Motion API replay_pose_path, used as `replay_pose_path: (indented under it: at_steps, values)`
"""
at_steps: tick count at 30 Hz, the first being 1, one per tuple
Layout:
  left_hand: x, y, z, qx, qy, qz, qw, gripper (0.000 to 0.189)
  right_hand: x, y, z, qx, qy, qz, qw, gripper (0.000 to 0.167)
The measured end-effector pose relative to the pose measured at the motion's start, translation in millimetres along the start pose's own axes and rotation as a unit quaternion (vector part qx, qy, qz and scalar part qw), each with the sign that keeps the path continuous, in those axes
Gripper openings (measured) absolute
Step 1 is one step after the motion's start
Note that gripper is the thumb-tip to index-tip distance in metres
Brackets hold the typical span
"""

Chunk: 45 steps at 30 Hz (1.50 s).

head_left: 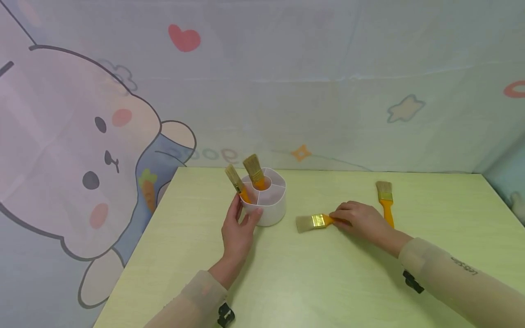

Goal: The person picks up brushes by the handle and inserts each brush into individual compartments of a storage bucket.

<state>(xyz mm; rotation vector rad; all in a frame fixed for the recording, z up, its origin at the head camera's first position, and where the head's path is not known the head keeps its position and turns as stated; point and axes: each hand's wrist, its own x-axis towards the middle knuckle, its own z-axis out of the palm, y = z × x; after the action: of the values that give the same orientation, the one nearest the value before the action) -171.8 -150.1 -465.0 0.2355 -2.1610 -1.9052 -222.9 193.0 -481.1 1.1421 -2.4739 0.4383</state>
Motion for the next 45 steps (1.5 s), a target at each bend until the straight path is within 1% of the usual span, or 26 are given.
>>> replay_pose_path:
  at_steps: [6,12,17,24,27,30,33,35,37,40,43,45]
  values:
    - [-1.0,0.1,0.2,-0.007,-0.003,-0.002,1.0,0.079,6.8,0,-5,-0.004,0.04,-0.01,0.9992,0.028]
    - [-2.0,-0.1,-0.1,-0.011,-0.003,-0.001,0.9999,0.079,17.4,-1,-14,0.004,0.075,-0.005,0.9972,0.032]
    - [-1.2,-1.8,0.1,-0.011,-0.004,-0.004,0.9999,0.079,28.3,-6,-23,0.029,0.107,-0.002,0.9939,0.034]
    - [-0.3,-2.2,-0.1,-0.008,-0.006,-0.002,0.9999,0.079,47.3,-18,-32,0.066,0.133,0.004,0.9889,0.036]
    - [0.0,-2.2,-0.2,-0.01,-0.007,0.0,0.9999,0.08,57.2,-25,-33,0.08,0.151,0.01,0.9852,0.037]
    - [0.1,-1.7,-0.4,-0.01,-0.009,0.002,0.9999,0.08,68.1,-33,-34,0.106,0.17,0.024,0.9794,0.036]
    - [0.6,-1.3,-0.8,-0.01,-0.009,0.003,0.9999,0.08,79.9,-43,-35,0.151,0.18,0.047,0.971,0.033]
    - [1.6,-2.0,-1.4,-0.011,-0.01,0.006,0.9999,0.08,88.5,-51,-35,0.193,0.182,0.067,0.9619,0.032]
    - [2.3,-2.3,-1.7,-0.012,-0.01,0.005,0.9999,0.081,97.3,-59,-33,0.24,0.181,0.089,0.9495,0.031]
    - [2.9,-2.4,-1.9,-0.011,-0.01,0.003,0.9999,0.081,110.6,-73,-32,0.304,0.183,0.115,0.9277,0.03]
    - [3.1,-2.5,-1.9,-0.012,-0.01,0.001,0.9999,0.082,122.9,-84,-29,0.342,0.19,0.132,0.9106,0.028]
    - [3.7,-2.9,-2.0,-0.015,-0.011,0.002,0.9998,0.082,130.4,-91,-27,0.36,0.198,0.14,0.9011,0.028]
